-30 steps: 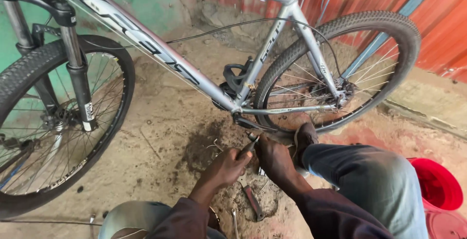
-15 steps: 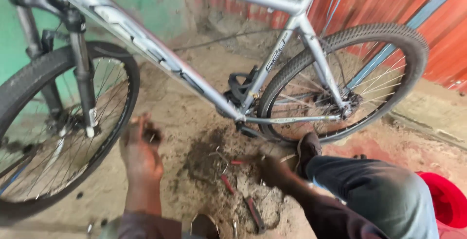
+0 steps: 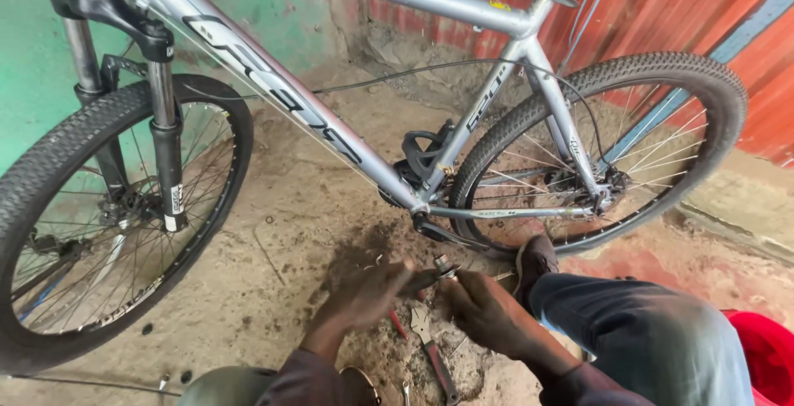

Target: The person uses a wrench to loosen and remove a pedal from the crank arm of a silver mountain bike. They then use a socket wrench to further work on the crank arm bolt, removing the socket and placing the tools on the floor.

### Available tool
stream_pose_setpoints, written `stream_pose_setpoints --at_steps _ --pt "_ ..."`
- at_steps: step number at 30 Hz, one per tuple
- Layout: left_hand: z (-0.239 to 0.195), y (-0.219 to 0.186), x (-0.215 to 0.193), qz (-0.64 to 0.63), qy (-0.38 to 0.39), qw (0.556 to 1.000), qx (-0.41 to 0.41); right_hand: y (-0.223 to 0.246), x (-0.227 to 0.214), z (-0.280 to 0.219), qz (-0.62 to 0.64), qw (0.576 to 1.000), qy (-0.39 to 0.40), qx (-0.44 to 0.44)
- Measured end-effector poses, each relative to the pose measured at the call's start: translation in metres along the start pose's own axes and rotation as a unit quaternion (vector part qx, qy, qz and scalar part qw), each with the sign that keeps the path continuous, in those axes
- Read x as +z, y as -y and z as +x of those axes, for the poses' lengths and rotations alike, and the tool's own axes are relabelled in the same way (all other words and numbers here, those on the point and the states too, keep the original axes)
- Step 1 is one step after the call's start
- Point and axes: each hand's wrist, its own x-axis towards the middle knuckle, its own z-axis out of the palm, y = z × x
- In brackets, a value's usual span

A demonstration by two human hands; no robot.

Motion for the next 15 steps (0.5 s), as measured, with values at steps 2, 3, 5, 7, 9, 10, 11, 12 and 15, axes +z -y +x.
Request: stream_pose_setpoints --at_steps 2,3,5,7,9,10,11,12,15 --pt "-0.011 -0.012 0.006 0.032 0.021 0.997 -0.062 0.006 -0.008 -0.004 -0.241 0.954 -0.176 -0.019" --pt "-0.012 -0.016 0.002 0.033 0.023 0.998 -0.058 -0.005 -0.017 0.006 -0.242 0.953 -0.181 -0.018" --pt "-0.017 -0.024 0.003 -0.351 0.042 0.935 -0.033 -0.031 -0.031 0.017 -0.364 0.901 -0.237 -0.021" --pt "-0.006 -0.016 0.017 -0.416 0.071 0.903 0.075 -0.081 -0.033 0.034 -0.454 0.867 -0.203 0.022" --pt "-0.003 -0.027 0.021 -0.473 0.093 0.857 0.184 -0.113 -0.014 0.042 -0.541 0.823 -0.165 0.059" --pt "-0.007 -0.041 0.02 -0.35 0.067 0.92 0.165 -0.121 0.007 0.04 -0.513 0.85 -0.096 0.065" --pt "-0.01 -0.056 0.018 -0.22 0.04 0.964 0.143 -0.13 0.028 0.038 -0.483 0.873 -0.027 0.07" --pt "-0.005 -0.051 0.014 -0.22 0.037 0.964 0.143 -0.096 0.039 0.025 -0.484 0.872 -0.025 0.068" --pt "0.002 -0.029 0.002 0.028 0.112 0.992 0.058 -0.023 0.059 -0.007 -0.396 0.91 0.095 0.078"
